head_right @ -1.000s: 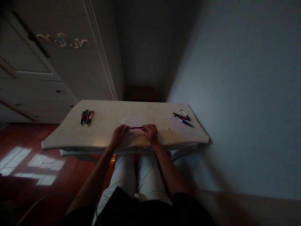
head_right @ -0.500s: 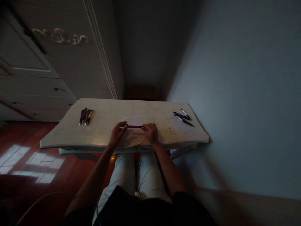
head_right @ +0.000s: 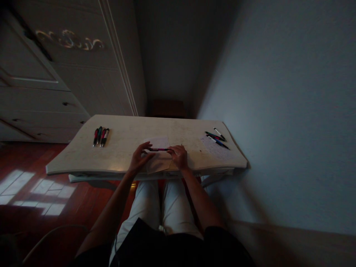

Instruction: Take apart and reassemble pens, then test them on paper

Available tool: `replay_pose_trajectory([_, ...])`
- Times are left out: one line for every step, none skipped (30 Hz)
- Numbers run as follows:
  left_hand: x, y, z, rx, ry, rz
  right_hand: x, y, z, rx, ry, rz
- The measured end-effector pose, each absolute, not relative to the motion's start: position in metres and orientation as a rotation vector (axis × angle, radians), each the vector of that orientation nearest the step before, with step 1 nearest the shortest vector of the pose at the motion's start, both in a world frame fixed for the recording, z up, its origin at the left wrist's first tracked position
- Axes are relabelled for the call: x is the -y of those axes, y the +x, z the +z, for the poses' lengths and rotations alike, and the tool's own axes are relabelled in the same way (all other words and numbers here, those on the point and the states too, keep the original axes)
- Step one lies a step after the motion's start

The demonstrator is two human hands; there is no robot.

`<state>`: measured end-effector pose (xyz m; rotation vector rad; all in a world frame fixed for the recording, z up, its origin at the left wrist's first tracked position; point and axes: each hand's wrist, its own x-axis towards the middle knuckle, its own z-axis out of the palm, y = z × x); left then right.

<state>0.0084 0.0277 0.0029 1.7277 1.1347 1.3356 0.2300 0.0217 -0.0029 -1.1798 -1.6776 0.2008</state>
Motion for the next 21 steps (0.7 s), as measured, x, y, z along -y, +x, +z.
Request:
replay_pose_trajectory([-0.0276,0.0093,0.0032,-1.153,1.716,1.323,-0.022,0.2301,-0.0032,1.673,-1.175,0.196])
replay_pose_trajectory([-0.0276,0.0103,0.0032,-1.177,1.709,1.3,-0.0224,0.2303,-0.0035,1.669,-1.17,0.19])
replay_pose_trajectory([-0.0279,0.0111,0.0031,-1.2,1.71,1.268,-0.0228,0.2306,-0.004,1.668,-1.168,0.188])
replay_pose_trajectory([-0.0284,0.0117,0.0027,-1.22,1.723,1.233,-0.0231,0.2309,-0.0044,1.669,-1.17,0.189])
replay_pose_trajectory([-0.0291,0.012,0.0022,-1.236,1.744,1.199,-0.0234,0.2311,-0.0048,1.671,-1.177,0.194])
replay_pose_trajectory([-0.0298,0.0121,0.0016,-1.248,1.767,1.17,-0.0235,0.2313,-0.0051,1.675,-1.184,0.201])
replay_pose_trajectory([-0.0305,0.0119,0.0011,-1.255,1.785,1.15,-0.0235,0.2315,-0.0053,1.68,-1.187,0.208])
replay_pose_trajectory([-0.0312,0.0114,0.0006,-1.259,1.791,1.141,-0.0235,0.2315,-0.0054,1.683,-1.186,0.212])
replay_pose_trajectory([-0.0316,0.0108,0.0003,-1.259,1.788,1.143,-0.0234,0.2315,-0.0055,1.687,-1.181,0.213])
replay_pose_trajectory([-0.0317,0.01,0.0001,-1.252,1.779,1.153,-0.0233,0.2313,-0.0055,1.691,-1.176,0.212])
replay_pose_trajectory([-0.0316,0.0091,0.0001,-1.238,1.772,1.17,-0.0232,0.2311,-0.0055,1.696,-1.172,0.209])
replay_pose_trajectory([-0.0312,0.0083,0.0003,-1.223,1.769,1.193,-0.0231,0.2308,-0.0054,1.699,-1.172,0.206])
replay_pose_trajectory([-0.0306,0.0077,0.0006,-1.206,1.771,1.219,-0.023,0.2305,-0.0054,1.7,-1.173,0.201])
replay_pose_trajectory([-0.0298,0.0073,0.0011,-1.187,1.774,1.247,-0.0229,0.2302,-0.0053,1.701,-1.172,0.196])
replay_pose_trajectory([-0.029,0.0071,0.0015,-1.165,1.776,1.275,-0.0229,0.23,-0.0053,1.697,-1.169,0.191])
replay_pose_trajectory([-0.0283,0.0073,0.002,-1.148,1.771,1.301,-0.0229,0.2298,-0.0052,1.691,-1.165,0.185])
replay_pose_trajectory([-0.0277,0.0078,0.0023,-1.14,1.761,1.32,-0.0229,0.2297,-0.0052,1.682,-1.164,0.18])
replay_pose_trajectory([-0.0273,0.0085,0.0024,-1.143,1.75,1.327,-0.0229,0.2298,-0.0052,1.674,-1.166,0.177])
replay_pose_trajectory([-0.0271,0.0094,0.0025,-1.156,1.739,1.322,-0.0229,0.2299,-0.0052,1.669,-1.173,0.179])
replay_pose_trajectory([-0.0271,0.0102,0.0023,-1.177,1.735,1.308,-0.0229,0.23,-0.0051,1.666,-1.183,0.183])
replay_pose_trajectory([-0.0273,0.011,0.0022,-1.203,1.741,1.288,-0.0229,0.2302,-0.0051,1.664,-1.193,0.191])
